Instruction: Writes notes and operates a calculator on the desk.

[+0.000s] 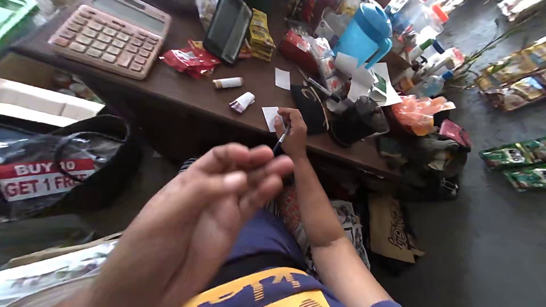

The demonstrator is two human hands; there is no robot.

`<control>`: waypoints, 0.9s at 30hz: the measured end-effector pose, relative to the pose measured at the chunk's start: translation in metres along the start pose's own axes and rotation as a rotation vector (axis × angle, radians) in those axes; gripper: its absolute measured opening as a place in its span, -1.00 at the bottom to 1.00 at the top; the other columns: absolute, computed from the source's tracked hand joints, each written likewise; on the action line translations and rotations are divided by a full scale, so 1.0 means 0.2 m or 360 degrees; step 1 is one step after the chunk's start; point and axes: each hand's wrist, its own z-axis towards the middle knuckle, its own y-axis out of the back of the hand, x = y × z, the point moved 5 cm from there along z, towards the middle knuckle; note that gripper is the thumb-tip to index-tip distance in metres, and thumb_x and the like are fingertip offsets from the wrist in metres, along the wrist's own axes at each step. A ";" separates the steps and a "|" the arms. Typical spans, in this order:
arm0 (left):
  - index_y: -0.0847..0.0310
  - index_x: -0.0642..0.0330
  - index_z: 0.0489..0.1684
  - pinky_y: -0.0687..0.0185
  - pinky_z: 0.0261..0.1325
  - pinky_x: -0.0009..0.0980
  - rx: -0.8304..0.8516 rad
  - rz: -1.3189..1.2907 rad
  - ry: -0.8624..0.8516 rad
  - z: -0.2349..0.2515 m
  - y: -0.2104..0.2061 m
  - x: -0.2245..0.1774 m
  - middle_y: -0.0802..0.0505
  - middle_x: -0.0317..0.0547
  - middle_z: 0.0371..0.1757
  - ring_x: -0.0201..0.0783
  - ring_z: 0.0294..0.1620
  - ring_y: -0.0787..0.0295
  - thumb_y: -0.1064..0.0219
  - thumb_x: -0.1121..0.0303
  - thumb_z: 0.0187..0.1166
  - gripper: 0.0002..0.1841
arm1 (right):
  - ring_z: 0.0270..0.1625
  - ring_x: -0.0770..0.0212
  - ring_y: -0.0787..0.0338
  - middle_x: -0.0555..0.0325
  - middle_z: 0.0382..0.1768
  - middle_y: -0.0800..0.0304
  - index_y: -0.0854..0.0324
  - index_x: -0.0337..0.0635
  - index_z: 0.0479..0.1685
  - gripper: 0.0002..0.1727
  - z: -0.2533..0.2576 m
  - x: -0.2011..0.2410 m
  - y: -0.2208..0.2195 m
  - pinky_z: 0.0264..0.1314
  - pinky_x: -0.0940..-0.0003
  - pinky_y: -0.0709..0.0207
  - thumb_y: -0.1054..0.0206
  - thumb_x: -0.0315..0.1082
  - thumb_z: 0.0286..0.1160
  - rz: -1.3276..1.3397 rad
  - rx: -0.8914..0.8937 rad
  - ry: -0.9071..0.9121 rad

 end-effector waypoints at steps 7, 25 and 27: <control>-0.56 0.14 -0.06 -0.86 0.04 -0.44 -0.0908 0.0196 0.0048 0.24 0.43 0.09 -0.89 -0.20 -0.17 -0.34 -0.14 -0.92 0.05 0.65 0.73 -0.73 | -0.01 0.21 -0.82 -0.12 0.04 -0.82 -0.71 -0.38 0.08 -0.74 0.01 -0.01 0.02 0.07 0.40 -0.71 -0.32 -0.40 0.55 0.0041 -0.0026 -0.0036; -0.83 0.30 -0.11 -0.76 -0.06 -0.01 0.0370 0.2979 -0.0805 0.44 0.71 0.09 -0.81 0.09 -0.19 0.04 -0.15 -0.81 -0.32 0.44 0.52 -0.81 | 0.22 0.21 -0.84 -0.12 0.19 -0.80 -0.53 -0.45 0.26 -0.66 0.00 -0.04 0.09 0.33 0.27 -0.71 -0.10 -0.34 0.76 0.0651 -0.0116 -0.0458; -0.82 0.29 -0.08 -0.69 0.18 -0.07 0.0476 0.2808 -0.1053 0.61 0.56 0.12 -0.81 0.09 -0.07 0.04 0.05 -0.76 -0.26 0.48 0.56 -0.80 | 0.23 0.24 -0.84 -0.04 0.28 -0.79 -0.51 -0.32 0.36 -0.61 -0.01 -0.04 0.10 0.33 0.26 -0.71 0.00 -0.23 0.85 0.0627 -0.0065 -0.0498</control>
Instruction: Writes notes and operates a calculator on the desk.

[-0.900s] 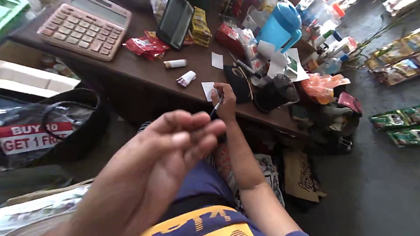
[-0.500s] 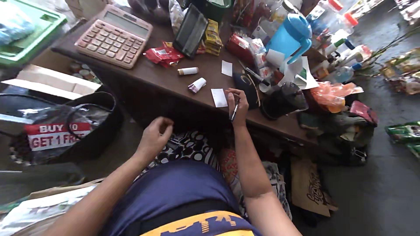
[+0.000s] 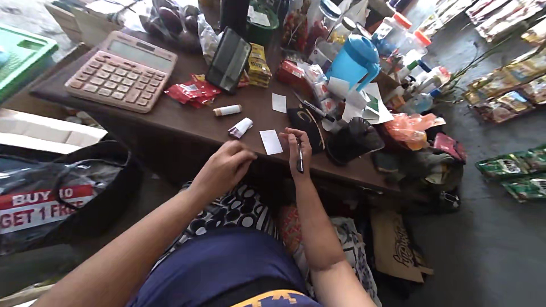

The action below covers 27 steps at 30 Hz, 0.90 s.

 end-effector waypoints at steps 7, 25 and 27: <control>-0.64 0.42 0.28 -0.57 0.39 0.15 0.0070 0.0035 0.0103 0.27 -0.26 0.19 -0.78 0.33 0.13 0.31 0.26 -0.70 -0.54 0.30 0.45 -0.51 | 0.15 0.29 -0.82 0.08 0.50 -0.53 -0.35 -0.21 0.51 -0.20 0.02 -0.06 0.02 0.21 0.31 -0.75 0.20 0.35 0.77 0.0226 -0.0051 0.0000; -0.28 0.36 0.71 -0.59 0.37 0.08 0.0068 0.0049 0.0268 0.27 -0.26 0.20 -0.83 0.20 0.19 0.24 0.25 -0.73 -0.68 0.26 0.25 -0.07 | -0.58 0.55 -0.46 0.35 -0.66 -0.49 -0.46 -0.16 -0.63 -0.66 0.21 -0.05 -0.19 -0.47 0.63 -0.39 -0.45 -0.38 0.49 -0.0116 0.0320 0.0056; -0.27 0.35 0.72 -0.60 0.35 0.07 0.0072 0.0043 0.0278 0.27 -0.27 0.21 -0.84 0.18 0.15 0.24 0.22 -0.73 -0.67 0.26 0.24 -0.06 | -0.59 0.55 -0.45 0.35 -0.67 -0.47 -0.43 -0.14 -0.66 -0.64 0.20 -0.06 -0.19 -0.49 0.62 -0.37 -0.46 -0.39 0.47 -0.0116 0.0317 0.0056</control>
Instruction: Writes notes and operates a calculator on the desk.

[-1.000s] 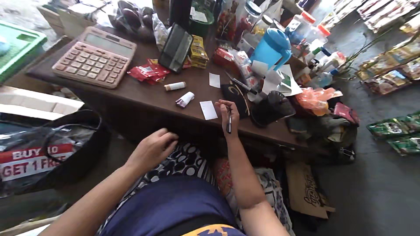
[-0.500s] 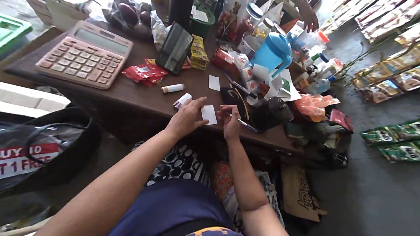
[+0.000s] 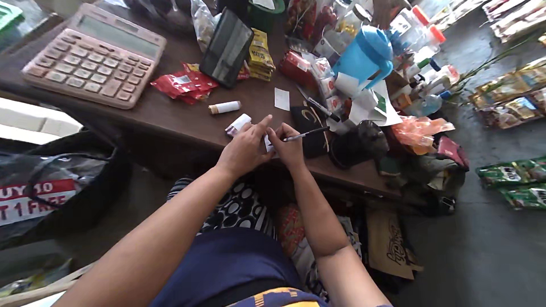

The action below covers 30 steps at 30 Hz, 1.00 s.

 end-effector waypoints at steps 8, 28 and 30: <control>-0.02 0.30 0.84 -0.63 0.28 0.06 0.0016 0.0007 0.0012 0.00 0.00 0.00 -0.84 0.18 0.02 0.24 0.14 -0.74 -0.66 0.22 0.25 0.09 | -0.56 0.50 -0.49 0.29 -0.64 -0.50 -0.45 -0.18 -0.64 -0.67 -0.01 0.01 -0.01 -0.46 0.58 -0.42 -0.42 -0.45 0.48 0.0021 0.0034 -0.0039; -0.04 0.32 0.82 -0.62 0.28 0.07 0.0048 0.0032 0.0021 0.00 0.01 0.00 -0.86 0.16 0.05 0.24 0.16 -0.74 -0.61 0.22 0.29 0.04 | -0.58 0.50 -0.43 0.31 -0.67 -0.43 -0.39 -0.14 -0.70 -0.65 -0.01 0.02 -0.01 -0.48 0.59 -0.35 -0.37 -0.50 0.44 -0.0045 -0.0002 0.0031; -0.05 0.32 0.82 -0.60 0.31 0.07 0.0051 0.0016 0.0025 0.01 0.01 0.00 -0.87 0.15 0.06 0.24 0.18 -0.73 -0.62 0.25 0.27 0.04 | -0.57 0.51 -0.45 0.31 -0.66 -0.44 -0.39 -0.15 -0.70 -0.65 -0.01 0.02 -0.01 -0.46 0.59 -0.36 -0.37 -0.50 0.44 -0.0026 -0.0017 0.0038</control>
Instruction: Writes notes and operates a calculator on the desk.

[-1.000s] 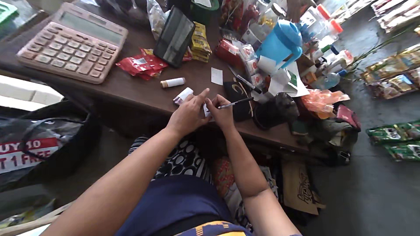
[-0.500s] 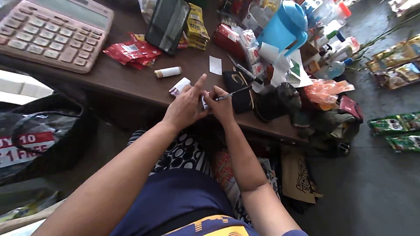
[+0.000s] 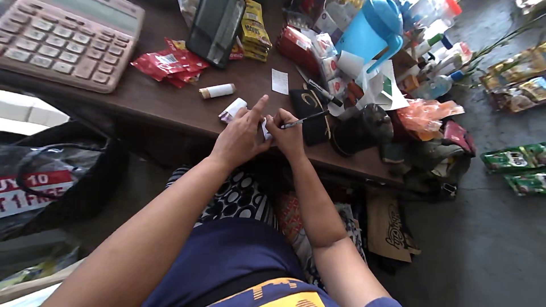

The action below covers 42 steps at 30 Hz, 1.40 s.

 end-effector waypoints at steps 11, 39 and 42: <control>-0.10 0.35 0.79 -0.61 0.27 0.03 -0.0017 0.0055 -0.0042 0.00 -0.01 0.00 -0.86 0.14 0.04 0.23 0.13 -0.74 -0.60 0.20 0.29 0.00 | -0.58 0.50 -0.40 0.31 -0.67 -0.40 -0.37 -0.15 -0.71 -0.63 0.01 0.00 0.00 -0.50 0.61 -0.30 -0.37 -0.54 0.43 0.0003 0.0035 0.0030; -0.16 0.34 0.77 -0.59 0.28 0.03 0.0000 0.0076 -0.0048 -0.01 -0.01 0.01 -0.86 0.15 0.09 0.23 0.15 -0.72 -0.59 0.21 0.32 -0.04 | -0.59 0.50 -0.34 0.31 -0.68 -0.33 -0.32 -0.13 -0.73 -0.61 0.01 -0.01 0.00 -0.51 0.60 -0.23 -0.35 -0.55 0.43 -0.0015 -0.0026 0.0096; -0.17 0.34 0.76 -0.60 0.27 0.07 0.0011 0.0076 -0.0029 -0.01 -0.01 0.00 -0.85 0.17 0.10 0.25 0.17 -0.72 -0.59 0.21 0.31 -0.04 | -0.56 0.50 -0.37 0.31 -0.66 -0.36 -0.35 -0.15 -0.73 -0.63 0.01 -0.01 0.00 -0.48 0.60 -0.27 -0.35 -0.54 0.42 -0.0025 -0.0025 0.0109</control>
